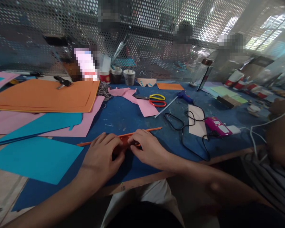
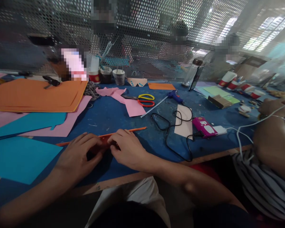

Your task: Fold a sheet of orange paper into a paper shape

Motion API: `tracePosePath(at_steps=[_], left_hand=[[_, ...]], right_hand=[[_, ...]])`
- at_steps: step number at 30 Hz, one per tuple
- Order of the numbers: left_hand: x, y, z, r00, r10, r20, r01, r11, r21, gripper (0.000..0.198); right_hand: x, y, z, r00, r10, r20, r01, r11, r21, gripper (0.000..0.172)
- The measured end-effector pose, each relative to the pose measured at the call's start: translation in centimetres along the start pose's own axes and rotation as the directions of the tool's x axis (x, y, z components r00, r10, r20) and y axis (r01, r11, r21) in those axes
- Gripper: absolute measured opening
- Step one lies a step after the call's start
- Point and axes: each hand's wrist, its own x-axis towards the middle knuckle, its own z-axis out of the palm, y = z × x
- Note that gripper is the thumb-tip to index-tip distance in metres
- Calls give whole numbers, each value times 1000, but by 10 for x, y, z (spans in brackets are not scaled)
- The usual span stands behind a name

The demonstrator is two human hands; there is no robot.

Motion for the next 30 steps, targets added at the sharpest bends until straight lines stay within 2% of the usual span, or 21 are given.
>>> tracePosePath(at_steps=[15,30], left_hand=[[0,2,-1,1000,-13,18,13,1000,-9,15],[1,2,-1,1000,-15,14,15,1000,-25,12]], right_hand=[[0,0,0,1000,-16,-7,16,1000,-3,16],[-1,-3,-1,1000,11,-29,-10,999,37,13]])
